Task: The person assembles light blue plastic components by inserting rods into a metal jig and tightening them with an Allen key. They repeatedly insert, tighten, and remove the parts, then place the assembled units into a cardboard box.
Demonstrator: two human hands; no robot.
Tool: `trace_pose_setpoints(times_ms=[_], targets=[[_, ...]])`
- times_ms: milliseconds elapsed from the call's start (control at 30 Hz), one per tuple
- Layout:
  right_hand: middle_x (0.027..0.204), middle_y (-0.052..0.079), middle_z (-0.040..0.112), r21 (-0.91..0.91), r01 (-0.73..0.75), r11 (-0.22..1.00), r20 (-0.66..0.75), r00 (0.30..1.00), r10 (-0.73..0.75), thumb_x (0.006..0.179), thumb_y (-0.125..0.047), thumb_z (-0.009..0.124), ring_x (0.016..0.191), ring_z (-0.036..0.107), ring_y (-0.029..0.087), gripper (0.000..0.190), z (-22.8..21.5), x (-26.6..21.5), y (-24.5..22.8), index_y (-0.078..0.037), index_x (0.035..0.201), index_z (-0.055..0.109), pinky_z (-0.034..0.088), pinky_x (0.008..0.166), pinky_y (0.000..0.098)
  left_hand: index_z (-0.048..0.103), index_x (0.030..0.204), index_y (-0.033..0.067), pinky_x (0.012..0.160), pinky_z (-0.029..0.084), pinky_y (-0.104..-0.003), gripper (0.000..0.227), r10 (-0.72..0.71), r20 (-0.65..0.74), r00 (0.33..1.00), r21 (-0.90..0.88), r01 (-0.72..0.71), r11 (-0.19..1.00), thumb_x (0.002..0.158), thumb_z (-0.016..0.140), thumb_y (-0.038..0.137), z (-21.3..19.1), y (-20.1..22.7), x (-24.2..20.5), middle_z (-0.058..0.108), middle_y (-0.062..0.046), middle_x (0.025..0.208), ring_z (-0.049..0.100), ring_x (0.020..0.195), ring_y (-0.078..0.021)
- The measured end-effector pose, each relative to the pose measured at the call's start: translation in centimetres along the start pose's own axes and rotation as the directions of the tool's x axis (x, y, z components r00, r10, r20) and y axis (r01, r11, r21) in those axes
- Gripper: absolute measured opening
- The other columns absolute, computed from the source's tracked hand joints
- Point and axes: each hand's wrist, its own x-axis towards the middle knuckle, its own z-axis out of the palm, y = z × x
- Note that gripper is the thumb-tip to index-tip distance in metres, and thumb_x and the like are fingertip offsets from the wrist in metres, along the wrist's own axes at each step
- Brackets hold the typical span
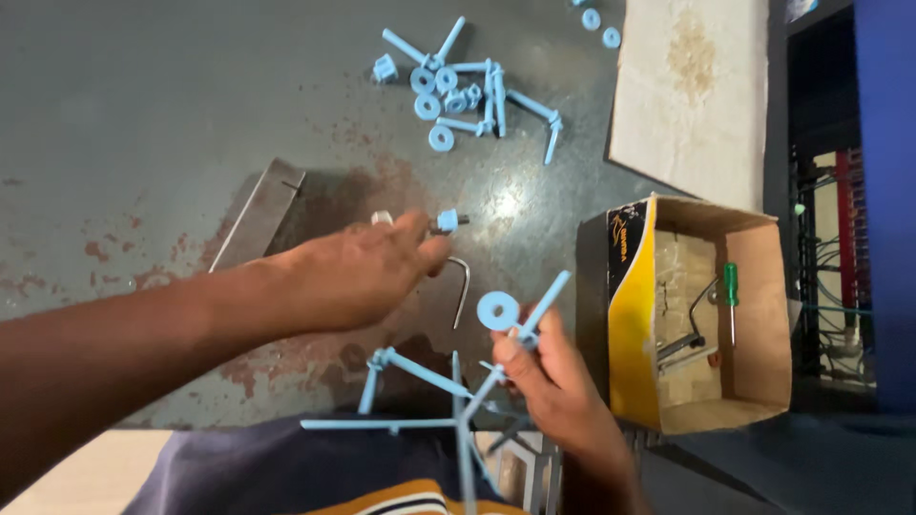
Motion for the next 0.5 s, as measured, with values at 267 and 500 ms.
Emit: trace_pose_setpoints(times_ms=[267, 500], targets=[[0.105, 0.004, 0.059, 0.284, 0.160, 0.945, 0.063, 0.981, -0.185, 0.093, -0.027, 0.070, 0.090, 0.056, 0.012, 0.056, 0.3, 1.5, 0.1, -0.001, 0.138, 0.051, 0.047, 0.078, 0.0261, 0.052, 0.143, 0.0100, 0.093, 0.045, -0.061, 0.060, 0.013, -0.419, 0.908, -0.166, -0.091, 0.982, 0.089, 0.072, 0.026, -1.8, 1.5, 0.1, 0.055, -0.014, 0.138, 0.067, 0.104, -0.0366], [0.111, 0.007, 0.057, 0.231, 0.315, 0.921, -0.011, 0.947, -0.321, 0.093, -0.010, 0.080, 0.098, 0.058, 0.013, 0.048, 0.0, 1.1, 0.4, -0.002, 0.127, 0.048, 0.050, 0.088, 0.0280, 0.063, 0.126, 0.0086, 0.087, 0.053, -0.045, 0.041, 0.280, -0.423, 0.862, -0.279, -0.418, 0.865, 0.088, 0.073, 0.021, -1.9, 4.3, -0.5, 0.066, -0.011, 0.117, 0.068, 0.106, -0.0335]])
